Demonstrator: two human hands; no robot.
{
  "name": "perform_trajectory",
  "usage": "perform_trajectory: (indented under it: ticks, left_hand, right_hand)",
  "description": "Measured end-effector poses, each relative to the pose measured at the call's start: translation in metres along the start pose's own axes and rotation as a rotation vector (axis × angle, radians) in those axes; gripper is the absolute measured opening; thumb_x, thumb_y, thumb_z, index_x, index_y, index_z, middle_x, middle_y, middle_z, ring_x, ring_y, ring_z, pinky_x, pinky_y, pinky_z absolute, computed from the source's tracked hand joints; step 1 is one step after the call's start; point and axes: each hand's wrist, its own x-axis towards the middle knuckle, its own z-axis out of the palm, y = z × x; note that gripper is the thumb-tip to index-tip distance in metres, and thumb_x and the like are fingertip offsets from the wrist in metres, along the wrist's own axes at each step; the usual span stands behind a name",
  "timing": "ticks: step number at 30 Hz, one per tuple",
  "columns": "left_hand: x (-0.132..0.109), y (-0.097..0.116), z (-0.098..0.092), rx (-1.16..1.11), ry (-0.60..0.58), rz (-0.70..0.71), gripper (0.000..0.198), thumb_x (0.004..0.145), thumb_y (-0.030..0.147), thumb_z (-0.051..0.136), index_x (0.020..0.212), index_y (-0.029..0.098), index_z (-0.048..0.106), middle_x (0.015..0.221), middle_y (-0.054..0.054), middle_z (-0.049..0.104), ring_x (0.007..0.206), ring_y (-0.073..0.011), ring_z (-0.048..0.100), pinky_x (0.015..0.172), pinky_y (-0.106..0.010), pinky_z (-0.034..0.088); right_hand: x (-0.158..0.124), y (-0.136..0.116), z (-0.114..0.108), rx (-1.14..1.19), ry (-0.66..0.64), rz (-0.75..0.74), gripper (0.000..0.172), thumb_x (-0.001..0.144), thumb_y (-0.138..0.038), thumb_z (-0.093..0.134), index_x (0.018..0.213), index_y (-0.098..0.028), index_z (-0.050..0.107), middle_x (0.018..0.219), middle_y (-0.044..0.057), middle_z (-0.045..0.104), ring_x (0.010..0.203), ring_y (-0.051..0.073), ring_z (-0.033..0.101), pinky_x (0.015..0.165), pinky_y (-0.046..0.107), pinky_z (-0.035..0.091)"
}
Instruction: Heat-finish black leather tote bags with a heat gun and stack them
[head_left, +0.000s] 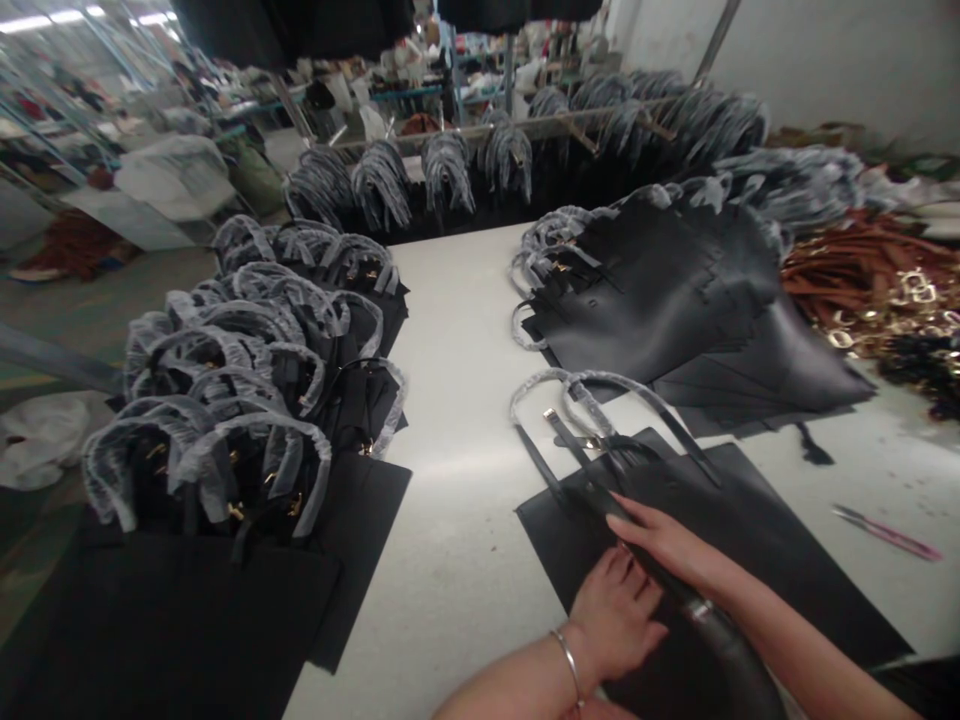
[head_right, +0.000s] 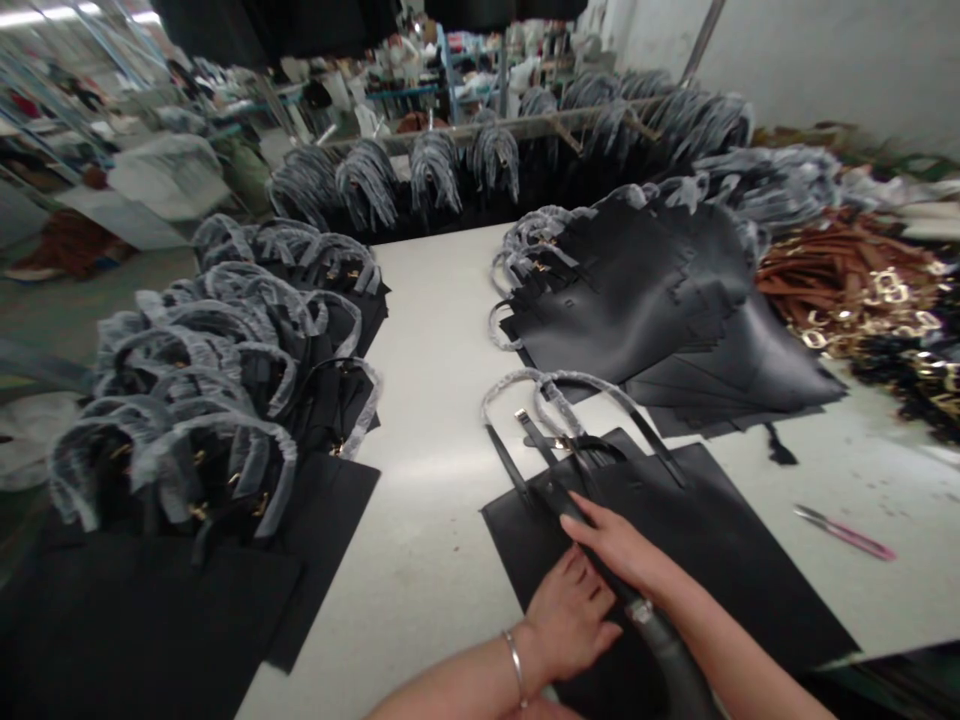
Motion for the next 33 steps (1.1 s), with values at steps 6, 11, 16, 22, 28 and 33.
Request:
perform_trajectory:
  ticks: [6,11,16,22,28,33]
  left_hand:
    - [-0.001,-0.002,0.003,-0.024,-0.003,-0.008,0.046,0.093,0.047,0.043,0.129,0.019,0.05,0.138,-0.008,0.047,0.136,-0.0237,0.029,0.114,-0.041,0.021]
    - [0.0,-0.002,0.004,-0.02,-0.003,-0.014,0.049,0.093,0.047,0.041,0.132,0.017,0.048,0.137,-0.009,0.049,0.134,-0.0247,0.033,0.114,-0.041,0.021]
    - [0.0,-0.003,0.0,-0.036,0.007,-0.012,0.049,0.094,0.046,0.039,0.133,0.018,0.047,0.139,-0.009,0.047,0.135,-0.0241,0.03,0.114,-0.04,0.02]
    - [0.002,0.0,-0.002,-0.044,-0.041,-0.013,0.048,0.095,0.046,0.038,0.13,0.015,0.05,0.135,-0.01,0.05,0.133,-0.0256,0.034,0.114,-0.042,0.022]
    - [0.0,-0.013,-0.011,-0.245,0.004,-0.05,0.044,0.093,0.033,0.045,0.135,0.018,0.044,0.141,-0.008,0.044,0.132,-0.0212,0.036,0.109,-0.038,0.034]
    - [0.014,-0.074,-0.035,-0.354,0.289,-0.408,0.025,0.094,0.019,0.04,0.108,0.019,0.062,0.109,-0.008,0.059,0.103,-0.0181,0.055,0.091,-0.033,0.048]
  right_hand:
    - [-0.009,0.009,-0.006,-0.029,-0.064,0.126,0.082,0.079,-0.057,0.056,0.145,-0.014,0.036,0.064,0.004,0.069,0.047,0.02,0.061,0.039,0.027,0.045]
    - [0.007,0.0,-0.005,-0.131,0.05,-0.044,0.063,0.074,-0.048,0.064,0.129,-0.017,0.058,0.103,0.009,0.073,0.088,0.027,0.068,0.067,0.032,0.056]
    - [-0.006,0.008,-0.013,-0.12,-0.099,0.13,0.08,0.08,-0.054,0.056,0.146,-0.015,0.034,0.065,0.004,0.07,0.048,0.02,0.061,0.039,0.027,0.045]
    - [0.007,-0.005,-0.001,-0.206,0.081,-0.062,0.072,0.076,-0.052,0.059,0.135,-0.011,0.052,0.096,0.012,0.073,0.087,0.029,0.068,0.076,0.037,0.053]
    - [-0.016,0.004,-0.015,-0.041,0.081,-0.061,0.076,0.081,-0.053,0.057,0.144,-0.017,0.038,0.07,0.001,0.067,0.053,0.017,0.061,0.049,0.027,0.05]
    - [-0.039,0.034,-0.021,0.023,0.027,0.067,0.076,0.081,-0.05,0.058,0.146,-0.02,0.033,0.069,-0.003,0.058,0.046,0.012,0.056,0.039,0.022,0.044]
